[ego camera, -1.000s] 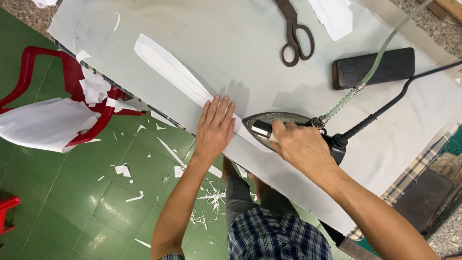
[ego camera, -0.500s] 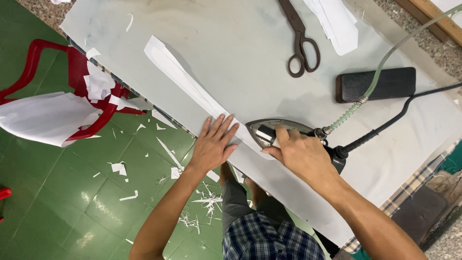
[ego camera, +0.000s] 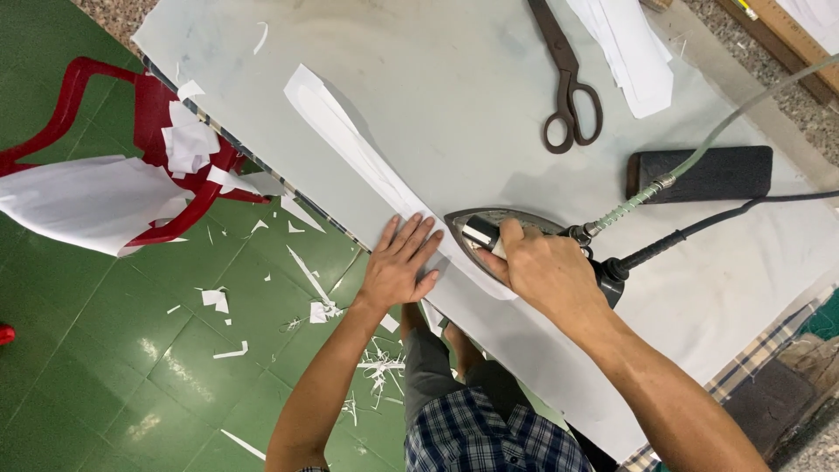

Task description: The person irons a long strip of white fabric on a work table using a steam iron. They repeatedly fold the fabric and press it with the iron, occasionally using a black rectangular block to hold the fabric in place.

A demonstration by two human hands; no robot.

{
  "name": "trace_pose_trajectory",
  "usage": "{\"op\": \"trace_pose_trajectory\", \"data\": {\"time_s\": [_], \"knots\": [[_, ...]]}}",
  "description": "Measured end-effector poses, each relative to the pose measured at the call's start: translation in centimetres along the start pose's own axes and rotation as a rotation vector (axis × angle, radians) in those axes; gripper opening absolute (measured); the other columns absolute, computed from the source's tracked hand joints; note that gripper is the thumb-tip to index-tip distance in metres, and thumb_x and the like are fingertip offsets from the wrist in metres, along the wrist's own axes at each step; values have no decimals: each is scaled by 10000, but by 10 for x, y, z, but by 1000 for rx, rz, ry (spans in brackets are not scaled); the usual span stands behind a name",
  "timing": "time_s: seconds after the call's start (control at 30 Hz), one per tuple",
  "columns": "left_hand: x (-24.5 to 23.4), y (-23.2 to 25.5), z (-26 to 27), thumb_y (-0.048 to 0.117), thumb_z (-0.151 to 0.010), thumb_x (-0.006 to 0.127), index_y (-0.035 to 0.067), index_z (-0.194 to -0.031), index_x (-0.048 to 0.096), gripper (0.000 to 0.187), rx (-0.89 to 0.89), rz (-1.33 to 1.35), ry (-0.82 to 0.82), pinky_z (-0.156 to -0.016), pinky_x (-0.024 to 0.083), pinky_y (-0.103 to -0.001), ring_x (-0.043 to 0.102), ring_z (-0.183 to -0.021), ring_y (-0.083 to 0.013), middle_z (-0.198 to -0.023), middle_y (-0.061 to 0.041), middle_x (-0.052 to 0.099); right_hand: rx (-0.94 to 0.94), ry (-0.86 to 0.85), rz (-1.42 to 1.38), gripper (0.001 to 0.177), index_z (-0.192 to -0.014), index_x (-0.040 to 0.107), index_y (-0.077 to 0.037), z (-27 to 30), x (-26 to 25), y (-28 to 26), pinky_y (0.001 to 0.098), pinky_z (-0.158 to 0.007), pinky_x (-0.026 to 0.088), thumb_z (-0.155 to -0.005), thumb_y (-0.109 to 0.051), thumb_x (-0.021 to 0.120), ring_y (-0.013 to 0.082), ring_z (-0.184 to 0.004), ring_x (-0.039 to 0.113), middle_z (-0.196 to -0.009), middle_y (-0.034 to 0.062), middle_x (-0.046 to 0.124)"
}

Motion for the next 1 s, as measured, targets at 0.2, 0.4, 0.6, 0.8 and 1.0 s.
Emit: {"op": "trace_pose_trajectory", "data": {"time_s": [0.2,0.4,0.6,0.8,1.0], "knots": [[-2,1,0,543,-1006,328,168,-1430,590,624,21,4,60,-1240,253,-523,488,-1419,-286,-1498,-108,552,-18,-1,-9,471,-990,547,-74,-1,5,1,463,-538,581,-1001,-537,465,348,-557,720,-668,124,658],[-3,1,2,535,-999,325,151,-1413,608,631,28,17,109,-1228,279,-520,509,-1403,-296,-1475,-123,571,-23,3,-18,449,-988,560,-76,0,1,0,456,-534,581,-1004,-517,477,342,-556,723,-667,134,668],[-6,2,0,540,-1003,301,139,-1397,619,645,22,18,136,-1227,287,-492,525,-1391,-290,-1464,-122,583,27,-3,-68,483,-1010,572,-47,-8,-8,-6,464,-557,587,-1003,-525,503,362,-585,730,-675,155,670],[-8,2,2,522,-1010,280,107,-1360,640,652,28,32,179,-1214,322,-488,546,-1370,-307,-1431,-142,604,-19,-11,-29,455,-995,573,-65,-18,-8,-14,434,-538,586,-1005,-513,498,337,-573,730,-657,140,669],[-9,2,2,501,-996,293,70,-1316,661,651,52,44,219,-1192,356,-491,572,-1341,-325,-1397,-164,627,-10,-38,-68,459,-1008,570,-48,-21,-11,-14,458,-559,585,-1016,-499,481,364,-590,732,-659,159,667]]}}
Point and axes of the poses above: each hand's wrist, its own z-axis away from the middle knuckle, its own x-axis out of the palm, y = z × x, the point moved 7 cm from there along -z, towards the middle knuckle
